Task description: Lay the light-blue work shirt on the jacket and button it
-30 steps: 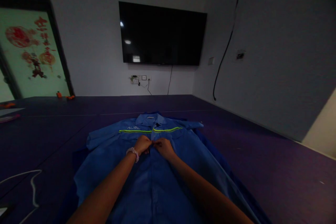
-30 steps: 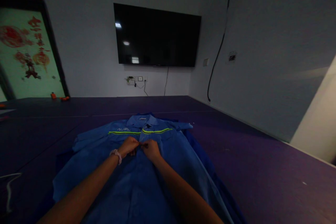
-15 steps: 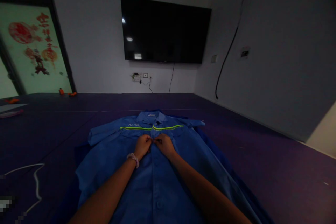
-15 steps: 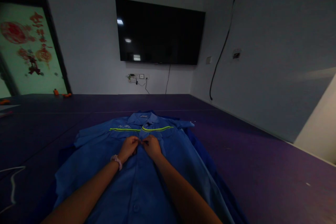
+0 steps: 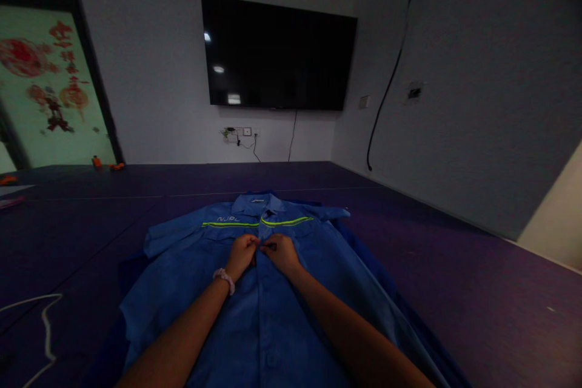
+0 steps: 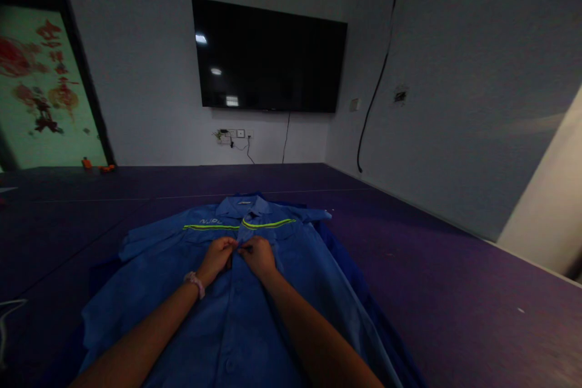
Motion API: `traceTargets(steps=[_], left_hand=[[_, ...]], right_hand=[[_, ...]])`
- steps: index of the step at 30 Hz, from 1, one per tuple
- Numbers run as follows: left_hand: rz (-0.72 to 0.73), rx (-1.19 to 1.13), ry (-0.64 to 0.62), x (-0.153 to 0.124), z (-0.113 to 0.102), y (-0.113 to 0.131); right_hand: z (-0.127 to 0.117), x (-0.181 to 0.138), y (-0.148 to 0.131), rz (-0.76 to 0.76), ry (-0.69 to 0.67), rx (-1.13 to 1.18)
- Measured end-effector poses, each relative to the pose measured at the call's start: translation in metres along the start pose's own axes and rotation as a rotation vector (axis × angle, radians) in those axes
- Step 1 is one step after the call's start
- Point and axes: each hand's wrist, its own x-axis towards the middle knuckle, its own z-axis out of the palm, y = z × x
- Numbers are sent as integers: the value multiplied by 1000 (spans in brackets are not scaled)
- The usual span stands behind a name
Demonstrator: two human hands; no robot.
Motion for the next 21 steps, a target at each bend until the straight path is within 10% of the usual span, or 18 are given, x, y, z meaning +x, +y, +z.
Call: traceTargets(steps=[21], left_hand=[[-33, 147, -37, 5, -2, -7]], right_hand=[[-2, -4, -10, -14, -99, -194]])
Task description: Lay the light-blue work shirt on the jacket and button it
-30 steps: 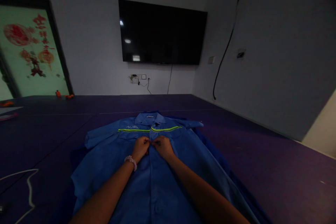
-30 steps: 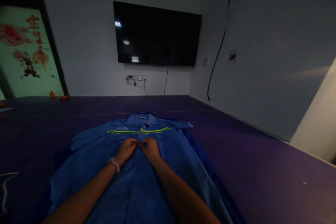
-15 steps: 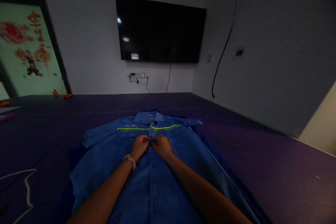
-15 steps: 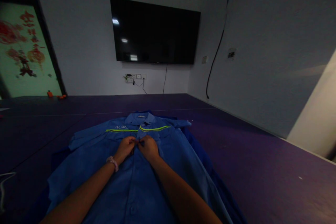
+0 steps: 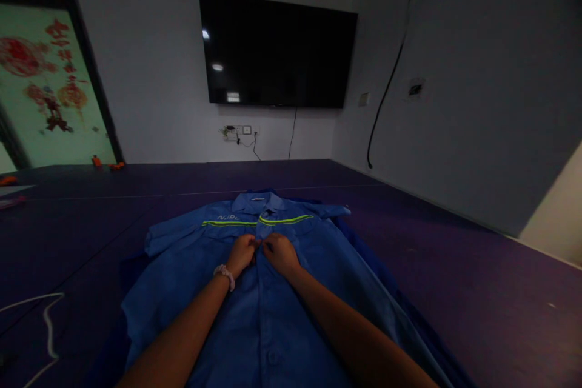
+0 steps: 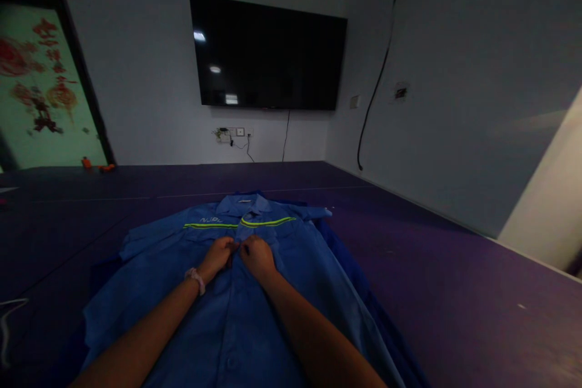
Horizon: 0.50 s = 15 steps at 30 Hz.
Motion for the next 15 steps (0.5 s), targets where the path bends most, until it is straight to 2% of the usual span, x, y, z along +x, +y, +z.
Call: traceTargets(steps=[5, 9, 15], left_hand=[[-3, -17, -6, -1, 0, 1], [-14, -31, -8, -1, 0, 0], [-21, -48, -12, 0, 1, -1]], right_hand=[[2, 2, 3, -2, 28, 18], [3, 4, 7, 8, 64, 131], [1, 5, 9, 12, 48, 183]])
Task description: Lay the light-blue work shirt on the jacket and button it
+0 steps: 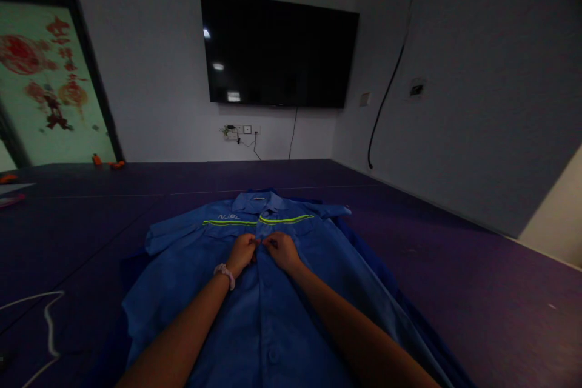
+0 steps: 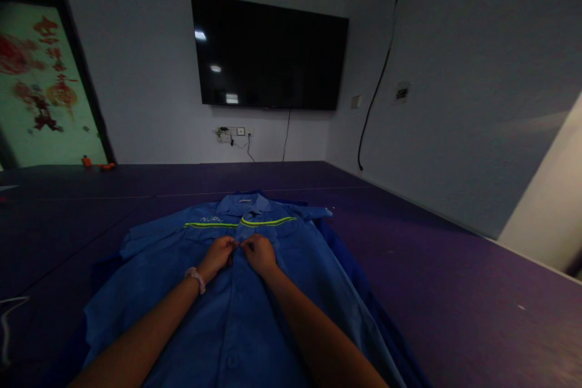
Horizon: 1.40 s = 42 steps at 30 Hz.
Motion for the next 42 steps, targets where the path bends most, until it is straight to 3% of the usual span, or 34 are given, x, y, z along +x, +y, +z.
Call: traceTargets(steps=[13, 18, 35, 42], left_hand=[[22, -5, -43, 0, -4, 2], [33, -33, -90, 1, -6, 1], [54, 31, -50, -3, -5, 1], [50, -71, -70, -2, -5, 1]], right_hand=[[0, -1, -3, 141, 2, -9], [1, -1, -3, 164, 12, -19], [1, 3, -6, 215, 27, -46], [1, 0, -5, 215, 35, -21]])
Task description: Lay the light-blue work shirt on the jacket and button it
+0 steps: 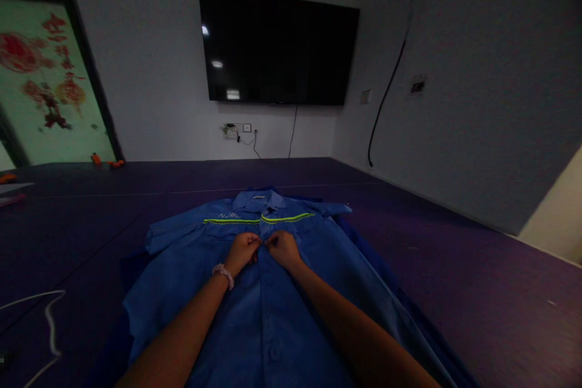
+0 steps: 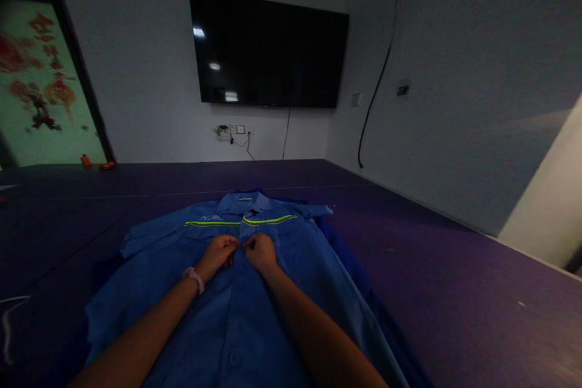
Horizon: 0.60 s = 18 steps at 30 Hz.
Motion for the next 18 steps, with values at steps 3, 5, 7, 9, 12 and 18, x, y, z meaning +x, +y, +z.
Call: traceTargets(steps=[3, 5, 7, 9, 12, 18], left_hand=[[-26, -14, 12, 1, 0, 1], [-22, -6, 19, 0, 0, 2], [-7, 16, 19, -1, 0, 3], [23, 44, 24, -3, 0, 5], [112, 110, 15, -5, -1, 8], [342, 343, -92, -4, 0, 10]], right_hand=[[0, -1, 1, -10, -5, 20], [-1, -2, 1, -17, -7, 32], [-2, -1, 1, -23, -6, 39], [-2, -1, 1, -24, -1, 41], [-2, -1, 1, -22, 6, 40], [-1, 1, 3, -29, 6, -11]])
